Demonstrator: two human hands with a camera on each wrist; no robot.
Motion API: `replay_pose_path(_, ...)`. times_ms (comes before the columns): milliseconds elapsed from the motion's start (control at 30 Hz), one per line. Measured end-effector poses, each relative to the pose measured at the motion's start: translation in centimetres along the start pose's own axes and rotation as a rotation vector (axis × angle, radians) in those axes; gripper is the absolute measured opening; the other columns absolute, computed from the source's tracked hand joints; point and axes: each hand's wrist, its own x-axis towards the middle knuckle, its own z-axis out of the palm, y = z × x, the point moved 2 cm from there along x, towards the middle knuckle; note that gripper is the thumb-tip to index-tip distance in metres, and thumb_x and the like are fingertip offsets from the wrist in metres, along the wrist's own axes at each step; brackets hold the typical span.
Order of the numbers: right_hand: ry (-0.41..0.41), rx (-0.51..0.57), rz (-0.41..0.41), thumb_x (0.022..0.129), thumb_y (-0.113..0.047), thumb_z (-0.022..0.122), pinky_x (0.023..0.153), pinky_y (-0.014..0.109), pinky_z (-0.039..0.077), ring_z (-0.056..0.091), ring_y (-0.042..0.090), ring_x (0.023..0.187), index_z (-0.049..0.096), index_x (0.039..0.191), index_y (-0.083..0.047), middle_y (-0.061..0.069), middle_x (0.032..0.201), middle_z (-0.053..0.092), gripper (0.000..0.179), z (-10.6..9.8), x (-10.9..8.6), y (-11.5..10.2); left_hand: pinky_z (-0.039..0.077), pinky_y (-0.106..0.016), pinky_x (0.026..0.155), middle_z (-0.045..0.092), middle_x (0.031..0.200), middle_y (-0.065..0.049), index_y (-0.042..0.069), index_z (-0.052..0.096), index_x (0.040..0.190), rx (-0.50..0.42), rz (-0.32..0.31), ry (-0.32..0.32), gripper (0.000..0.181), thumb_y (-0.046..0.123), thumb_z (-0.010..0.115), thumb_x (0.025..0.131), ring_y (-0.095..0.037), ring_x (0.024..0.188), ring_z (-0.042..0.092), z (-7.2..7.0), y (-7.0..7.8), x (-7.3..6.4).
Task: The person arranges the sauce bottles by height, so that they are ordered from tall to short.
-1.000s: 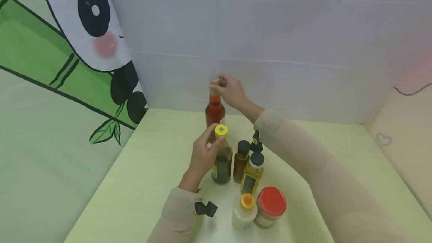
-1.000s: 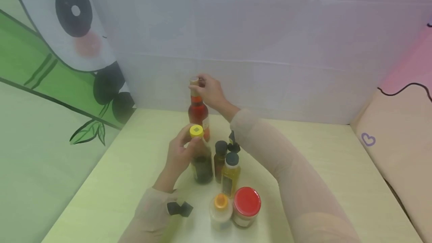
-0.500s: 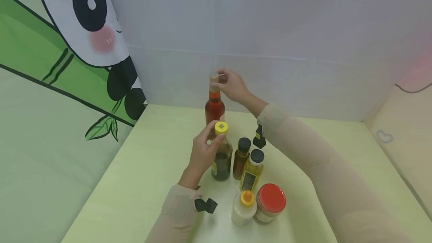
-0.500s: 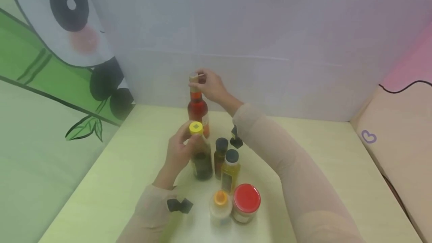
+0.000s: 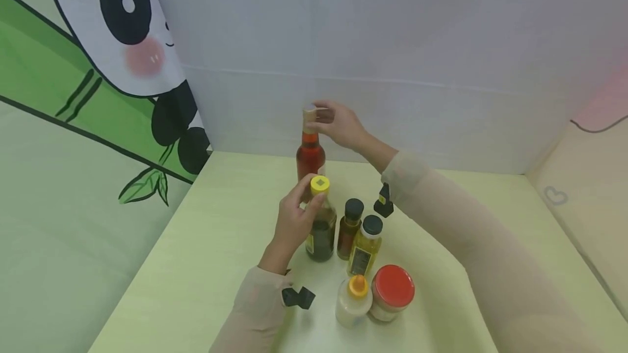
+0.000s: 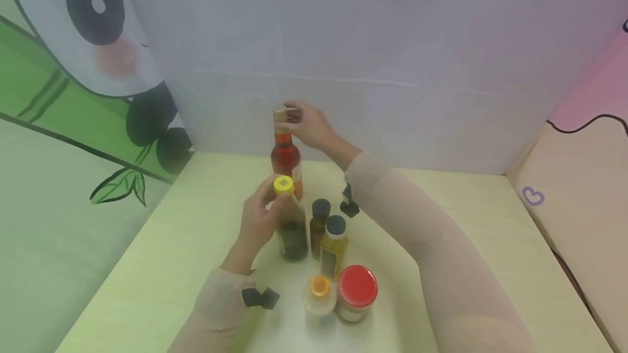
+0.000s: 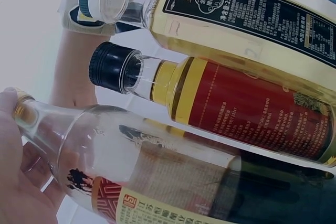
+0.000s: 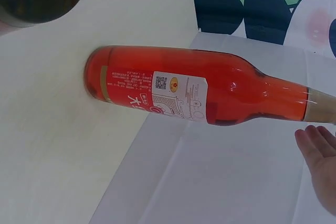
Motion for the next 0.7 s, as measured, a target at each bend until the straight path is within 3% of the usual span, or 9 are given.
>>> replay_pose_path(400,-0.004,-0.017,0.026,0.092,-0.022,0.07,0.095,0.033,0.048,0.054,0.021,0.122,0.043,0.145,-0.005,0.011,0.138,0.053,0.061,-1.7,-1.8,-0.2,0.053,-0.041,0.066,0.064,0.091,-0.012,-0.002,0.059,0.12,0.002,-0.005,-0.004,0.063,0.055,0.047,0.098,-0.024,0.076,0.062,-0.1,0.1,-0.1)
replay_pose_path(700,0.004,0.017,0.01,0.093,-0.023,0.07,0.096,0.033,0.047,0.055,0.021,0.12,0.045,0.143,-0.005,0.011,0.137,0.055,0.059,-2.8,-3.6,-0.5,0.053,-0.038,0.067,0.064,0.091,-0.011,-0.002,0.058,0.121,-0.001,0.0,-0.006,0.063,0.055,0.047,0.098,-0.024,0.076,0.062,0.0,0.1,-0.1)
